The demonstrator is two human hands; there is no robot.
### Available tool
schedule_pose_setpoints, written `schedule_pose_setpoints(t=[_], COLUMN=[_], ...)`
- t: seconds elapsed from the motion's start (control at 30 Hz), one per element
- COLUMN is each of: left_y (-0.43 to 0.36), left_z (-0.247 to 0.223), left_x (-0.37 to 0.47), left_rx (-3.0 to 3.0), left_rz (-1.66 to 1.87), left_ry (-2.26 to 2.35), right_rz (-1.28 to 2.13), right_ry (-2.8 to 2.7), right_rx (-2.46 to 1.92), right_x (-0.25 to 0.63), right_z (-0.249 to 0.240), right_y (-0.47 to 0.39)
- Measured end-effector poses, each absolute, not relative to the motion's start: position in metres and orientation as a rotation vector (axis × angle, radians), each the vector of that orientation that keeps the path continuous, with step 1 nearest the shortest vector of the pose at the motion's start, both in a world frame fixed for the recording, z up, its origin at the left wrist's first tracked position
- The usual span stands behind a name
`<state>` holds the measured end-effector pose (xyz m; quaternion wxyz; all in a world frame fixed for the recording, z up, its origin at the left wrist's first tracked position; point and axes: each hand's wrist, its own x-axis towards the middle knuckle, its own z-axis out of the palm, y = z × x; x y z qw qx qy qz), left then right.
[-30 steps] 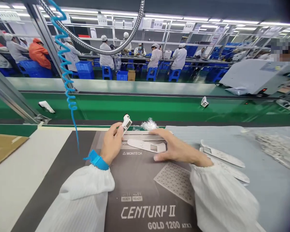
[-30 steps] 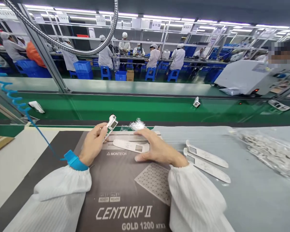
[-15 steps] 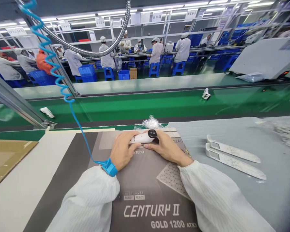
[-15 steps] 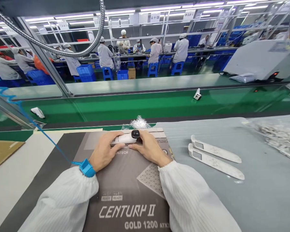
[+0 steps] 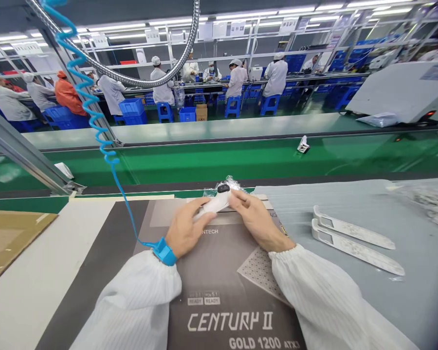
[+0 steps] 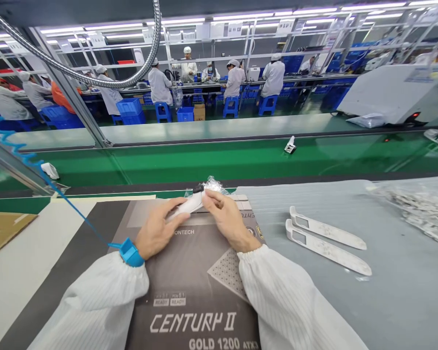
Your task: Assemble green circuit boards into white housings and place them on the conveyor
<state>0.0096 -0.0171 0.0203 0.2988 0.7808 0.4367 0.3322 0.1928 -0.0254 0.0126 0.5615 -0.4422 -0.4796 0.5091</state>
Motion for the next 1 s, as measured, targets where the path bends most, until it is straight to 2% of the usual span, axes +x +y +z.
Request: schedule_pose_setpoints(t=[0.07, 0.13, 0.23, 0.33, 0.4, 0.47, 0.57, 0.63, 0.83, 1.0], left_y=[-0.029, -0.040, -0.048, -0.041, -0.033, -0.027, -0.025, -0.029, -0.034, -0.019], left_z=[0.020, 0.020, 0.021, 0.024, 0.024, 0.023, 0.019, 0.018, 0.018, 0.011], left_x=[0.023, 0.037, 0.047, 0.039, 0.029, 0.020, 0.018, 0.023, 0.035, 0.017], left_rx=[2.087, 2.182, 2.353, 2.419, 2.389, 2.342, 2.307, 2.337, 2.423, 2.361], left_rz=[0.893, 0.759, 0.448, 0.334, 0.367, 0.549, 0.914, 1.010, 1.051, 0.926], left_ry=[1.136, 1.151, 1.221, 1.309, 1.414, 1.500, 1.418, 1.351, 1.331, 1.165], right_rz=[1.316, 1.399, 1.461, 1.557, 1.643, 1.684, 1.671, 1.681, 1.656, 1.694], right_ry=[-0.832, -0.619, -0.470, -0.421, -0.486, -0.596, -0.667, -0.655, -0.622, -0.544], right_rx=[-0.932, -0.875, -0.863, -0.803, -0.730, -0.657, -0.605, -0.608, -0.622, -0.610], right_x=[0.181, 0.174, 0.175, 0.180, 0.180, 0.175, 0.163, 0.156, 0.154, 0.174], right_z=[0.014, 0.012, 0.011, 0.016, 0.020, 0.022, 0.018, 0.012, 0.008, 0.010], right_y=[-0.026, -0.026, -0.027, -0.029, -0.030, -0.032, -0.034, -0.036, -0.037, -0.028])
